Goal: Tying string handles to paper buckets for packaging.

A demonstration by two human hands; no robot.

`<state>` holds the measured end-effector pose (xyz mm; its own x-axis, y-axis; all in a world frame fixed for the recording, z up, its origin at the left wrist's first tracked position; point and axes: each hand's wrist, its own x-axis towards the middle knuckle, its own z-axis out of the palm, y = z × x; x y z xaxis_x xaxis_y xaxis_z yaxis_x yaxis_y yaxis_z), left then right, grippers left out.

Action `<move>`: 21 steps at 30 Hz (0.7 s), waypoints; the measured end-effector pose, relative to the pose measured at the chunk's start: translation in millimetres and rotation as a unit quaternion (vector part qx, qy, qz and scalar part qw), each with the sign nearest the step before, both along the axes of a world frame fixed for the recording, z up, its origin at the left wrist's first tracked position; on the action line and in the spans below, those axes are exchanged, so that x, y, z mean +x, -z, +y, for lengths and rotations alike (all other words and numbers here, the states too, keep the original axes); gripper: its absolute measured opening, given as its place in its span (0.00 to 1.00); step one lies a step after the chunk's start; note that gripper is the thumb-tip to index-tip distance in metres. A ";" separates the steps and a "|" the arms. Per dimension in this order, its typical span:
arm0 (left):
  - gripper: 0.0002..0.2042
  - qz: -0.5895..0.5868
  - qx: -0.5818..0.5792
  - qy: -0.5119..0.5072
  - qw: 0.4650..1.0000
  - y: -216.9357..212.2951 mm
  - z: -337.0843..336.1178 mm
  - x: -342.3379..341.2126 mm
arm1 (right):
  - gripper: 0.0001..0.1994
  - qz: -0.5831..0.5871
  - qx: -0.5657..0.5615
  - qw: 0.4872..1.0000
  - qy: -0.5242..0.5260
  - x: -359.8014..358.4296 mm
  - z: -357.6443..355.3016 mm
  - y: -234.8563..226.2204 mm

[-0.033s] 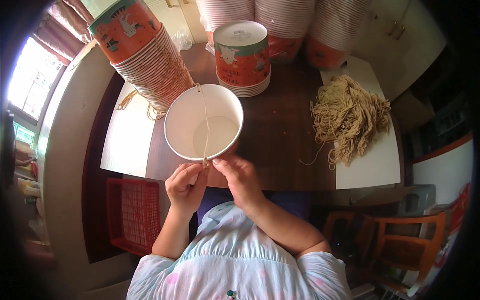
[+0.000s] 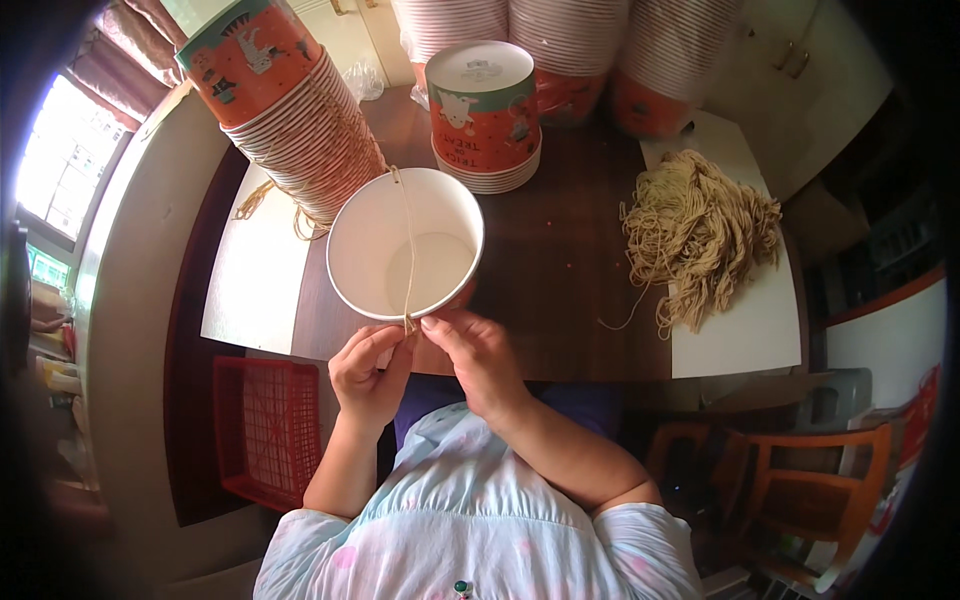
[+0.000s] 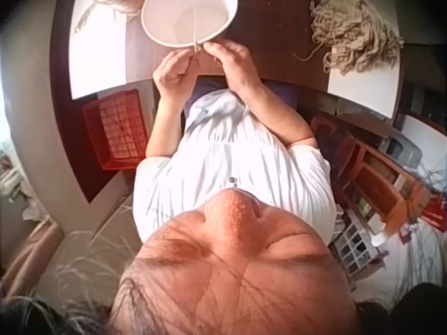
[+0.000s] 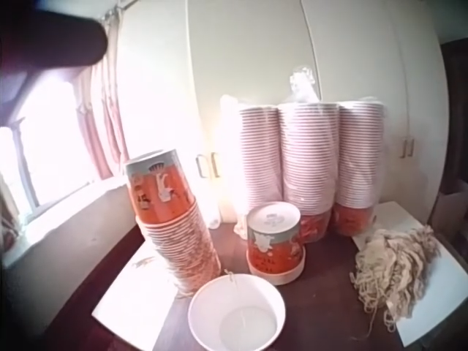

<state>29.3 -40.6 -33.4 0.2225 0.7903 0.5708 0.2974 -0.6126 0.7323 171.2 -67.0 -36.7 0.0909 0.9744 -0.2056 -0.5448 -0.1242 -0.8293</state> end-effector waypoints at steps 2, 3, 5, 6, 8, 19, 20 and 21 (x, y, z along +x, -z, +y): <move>0.07 -0.013 -0.019 0.023 0.999 -0.1 1.7 -2.0 | 0.11 0.037 -0.014 0.999 -0.021 -2.6 1.1 -0.4; 0.07 -0.012 -0.019 0.023 0.999 -0.5 1.9 -2.1 | 0.11 0.038 -0.014 0.999 -0.021 -1.9 1.1 2.4; 0.07 -0.015 -0.024 0.042 0.999 -1.3 2.4 -2.2 | 0.10 0.093 -0.058 0.993 -0.047 0.4 2.1 11.9; 0.07 -0.015 -0.024 0.042 0.999 -1.2 2.8 -3.2 | 0.10 0.094 -0.057 0.993 -0.046 1.4 2.6 13.4; 0.06 -0.024 -0.075 0.046 0.996 -0.6 3.2 -6.8 | 0.07 0.146 -0.064 0.986 -0.038 3.2 4.2 14.7; 0.06 -0.057 -0.113 0.014 0.992 1.5 8.2 -4.3 | 0.09 -0.152 0.072 0.986 -0.010 12.1 9.3 8.1; 0.07 -0.070 -0.102 0.007 0.992 1.8 8.8 -2.6 | 0.08 -0.223 0.119 0.968 0.001 12.6 11.1 11.2; 0.07 -0.071 -0.102 0.006 0.992 1.2 9.1 -1.8 | 0.08 -0.223 0.119 0.968 0.001 13.0 11.3 10.3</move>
